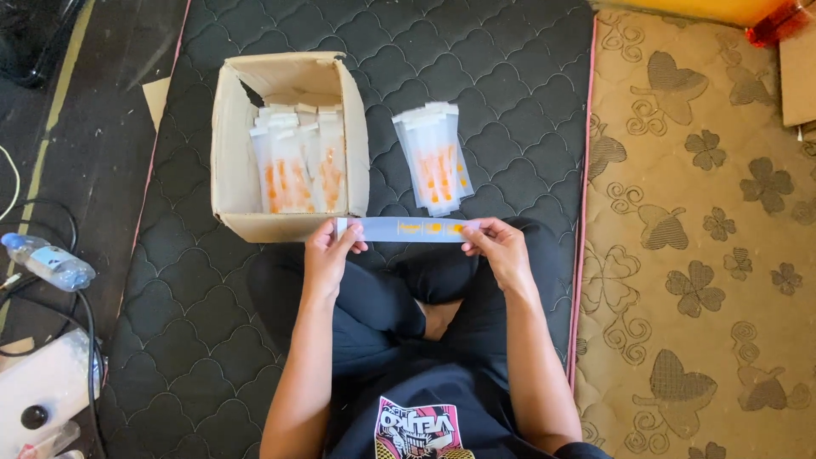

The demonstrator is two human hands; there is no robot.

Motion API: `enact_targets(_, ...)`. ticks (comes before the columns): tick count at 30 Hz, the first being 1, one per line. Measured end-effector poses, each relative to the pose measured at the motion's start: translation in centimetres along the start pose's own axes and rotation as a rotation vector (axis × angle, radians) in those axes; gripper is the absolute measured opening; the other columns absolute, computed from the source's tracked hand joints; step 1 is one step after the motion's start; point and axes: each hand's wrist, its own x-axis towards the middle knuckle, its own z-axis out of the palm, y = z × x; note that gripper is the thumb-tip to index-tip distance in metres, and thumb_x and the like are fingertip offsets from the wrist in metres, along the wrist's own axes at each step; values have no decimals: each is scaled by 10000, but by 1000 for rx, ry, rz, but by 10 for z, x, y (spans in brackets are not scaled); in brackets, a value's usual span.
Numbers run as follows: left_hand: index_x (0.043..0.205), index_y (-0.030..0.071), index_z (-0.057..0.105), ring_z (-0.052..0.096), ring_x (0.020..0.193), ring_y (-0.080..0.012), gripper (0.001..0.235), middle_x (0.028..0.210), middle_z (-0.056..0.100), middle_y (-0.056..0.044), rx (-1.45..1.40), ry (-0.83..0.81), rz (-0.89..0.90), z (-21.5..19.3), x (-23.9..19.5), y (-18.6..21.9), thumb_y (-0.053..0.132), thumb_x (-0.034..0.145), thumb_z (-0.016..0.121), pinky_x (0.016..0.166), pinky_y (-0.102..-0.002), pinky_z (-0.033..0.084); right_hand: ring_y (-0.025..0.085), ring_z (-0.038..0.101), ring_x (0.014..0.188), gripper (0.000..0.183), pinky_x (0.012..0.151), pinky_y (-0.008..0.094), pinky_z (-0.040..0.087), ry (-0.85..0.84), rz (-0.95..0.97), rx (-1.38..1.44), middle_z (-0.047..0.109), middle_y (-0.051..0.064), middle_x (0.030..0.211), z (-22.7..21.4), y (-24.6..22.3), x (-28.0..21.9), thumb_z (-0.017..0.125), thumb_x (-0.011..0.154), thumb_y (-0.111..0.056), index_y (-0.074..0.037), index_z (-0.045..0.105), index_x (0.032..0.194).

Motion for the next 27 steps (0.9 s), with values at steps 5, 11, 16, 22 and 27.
enact_targets(5,1002,-15,727,711,642,-189,89,770,707,-146,6,-12,2,0,3,0,57,951,718,667,-289,603,227,730,621,167,600,328,671,-7,-15,-12,677,154,785,0,-1,3,765,880,35,91,721,1031)
enact_targets(11,993,-2,720,710,647,-186,71,775,701,-135,-10,-25,-4,-5,9,-8,58,959,707,670,-290,601,233,734,627,173,605,334,670,-26,-16,-9,663,148,794,2,6,4,764,878,40,96,710,1032)
enact_targets(16,986,4,707,712,654,-188,72,766,696,-129,-25,-27,11,-8,5,-5,72,964,706,674,-290,602,223,732,650,171,621,311,656,-66,-35,-27,662,146,807,3,9,4,755,860,65,88,687,1015)
enact_targets(22,974,6,707,722,654,-197,76,769,711,-134,11,-37,-15,-11,-7,-1,82,969,705,684,-307,607,173,709,707,144,600,243,595,-46,-92,-122,681,118,829,3,11,8,785,867,7,29,711,989)
enact_targets(27,1006,87,719,727,951,-401,250,975,753,-225,548,-240,-130,-9,-20,-52,201,801,805,824,-479,558,135,700,839,100,737,275,621,-29,-142,17,712,89,967,8,19,19,681,944,-19,-21,634,1032)
